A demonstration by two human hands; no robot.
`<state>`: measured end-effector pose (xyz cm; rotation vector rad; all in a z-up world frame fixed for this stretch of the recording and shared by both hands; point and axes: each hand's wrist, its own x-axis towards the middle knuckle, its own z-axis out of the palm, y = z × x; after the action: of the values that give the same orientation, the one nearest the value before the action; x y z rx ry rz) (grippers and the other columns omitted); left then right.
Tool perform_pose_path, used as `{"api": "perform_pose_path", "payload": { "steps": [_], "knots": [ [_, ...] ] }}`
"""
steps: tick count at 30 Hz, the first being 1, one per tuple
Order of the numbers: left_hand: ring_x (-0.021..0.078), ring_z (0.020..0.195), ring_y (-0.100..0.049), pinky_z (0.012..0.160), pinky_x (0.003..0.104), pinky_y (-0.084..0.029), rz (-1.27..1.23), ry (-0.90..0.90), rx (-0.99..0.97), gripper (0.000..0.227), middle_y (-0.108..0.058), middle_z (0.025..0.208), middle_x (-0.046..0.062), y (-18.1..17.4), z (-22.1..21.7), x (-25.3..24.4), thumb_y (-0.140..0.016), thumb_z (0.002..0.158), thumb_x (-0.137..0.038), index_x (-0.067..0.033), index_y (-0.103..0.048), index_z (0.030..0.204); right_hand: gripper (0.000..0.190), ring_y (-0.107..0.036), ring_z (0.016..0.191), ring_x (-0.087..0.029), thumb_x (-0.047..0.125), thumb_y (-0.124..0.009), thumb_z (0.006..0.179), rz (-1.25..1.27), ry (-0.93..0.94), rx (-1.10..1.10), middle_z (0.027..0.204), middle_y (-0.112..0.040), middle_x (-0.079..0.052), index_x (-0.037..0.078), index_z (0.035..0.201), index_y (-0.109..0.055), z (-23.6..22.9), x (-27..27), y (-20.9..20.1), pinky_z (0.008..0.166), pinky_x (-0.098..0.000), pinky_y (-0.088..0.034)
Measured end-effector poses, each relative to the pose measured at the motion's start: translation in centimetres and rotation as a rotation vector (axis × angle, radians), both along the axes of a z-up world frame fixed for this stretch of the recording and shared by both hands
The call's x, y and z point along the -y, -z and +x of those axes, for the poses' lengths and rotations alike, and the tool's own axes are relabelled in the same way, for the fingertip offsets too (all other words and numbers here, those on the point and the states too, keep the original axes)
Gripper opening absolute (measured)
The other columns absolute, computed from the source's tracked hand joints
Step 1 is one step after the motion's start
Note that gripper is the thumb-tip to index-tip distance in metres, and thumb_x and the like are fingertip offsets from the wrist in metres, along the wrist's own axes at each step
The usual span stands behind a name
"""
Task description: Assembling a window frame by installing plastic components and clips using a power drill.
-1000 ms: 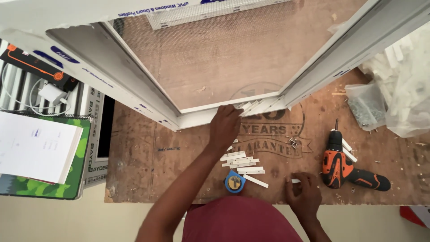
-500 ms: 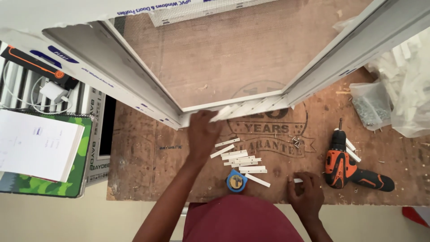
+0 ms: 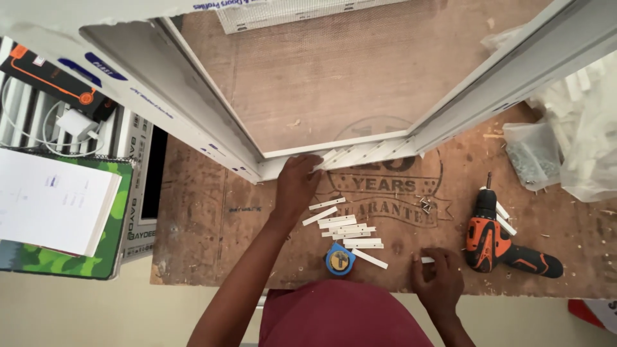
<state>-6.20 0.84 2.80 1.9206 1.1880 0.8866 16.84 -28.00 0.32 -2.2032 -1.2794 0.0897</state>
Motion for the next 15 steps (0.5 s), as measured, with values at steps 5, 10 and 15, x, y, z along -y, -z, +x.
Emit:
{"api": "perform_pose_path", "payload": {
  "steps": [5,10,15],
  "knots": [
    [0.0308,0.107,-0.059,0.09,0.038,-0.055,-0.009,0.054,-0.056,0.038,-0.073,0.122,0.008,-0.8,-1.1,-0.2,-0.078,0.084,-0.006,-0.0085,-0.073,0.122,0.02,-0.068,0.067,-0.017,0.021,-0.078,0.086,-0.038,0.02,0.005,0.107,-0.064,-0.008,0.009,0.101,-0.07,-0.1,0.0,0.1,0.059,-0.0317,-0.052],
    [0.0303,0.106,-0.056,0.096,0.039,-0.05,0.054,0.093,-0.105,0.051,-0.07,0.131,0.007,-1.1,-2.1,0.7,-0.077,0.082,-0.005,-0.0108,-0.069,0.132,0.021,-0.066,0.07,-0.018,0.02,-0.078,0.085,-0.05,0.011,0.01,0.107,-0.064,-0.008,0.009,0.102,-0.07,-0.1,-0.2,-0.5,0.061,-0.0321,-0.052],
    [0.0341,0.113,-0.057,0.096,0.042,-0.049,0.042,-0.016,-0.057,0.054,-0.062,0.123,0.015,-1.4,-3.6,3.1,-0.076,0.082,-0.005,-0.0116,-0.065,0.134,0.029,-0.066,0.069,-0.018,0.02,-0.081,0.082,-0.124,0.021,-0.117,0.108,-0.062,-0.01,0.007,0.106,-0.071,-0.6,-1.0,-2.4,0.059,-0.0315,-0.054]
  ]
}}
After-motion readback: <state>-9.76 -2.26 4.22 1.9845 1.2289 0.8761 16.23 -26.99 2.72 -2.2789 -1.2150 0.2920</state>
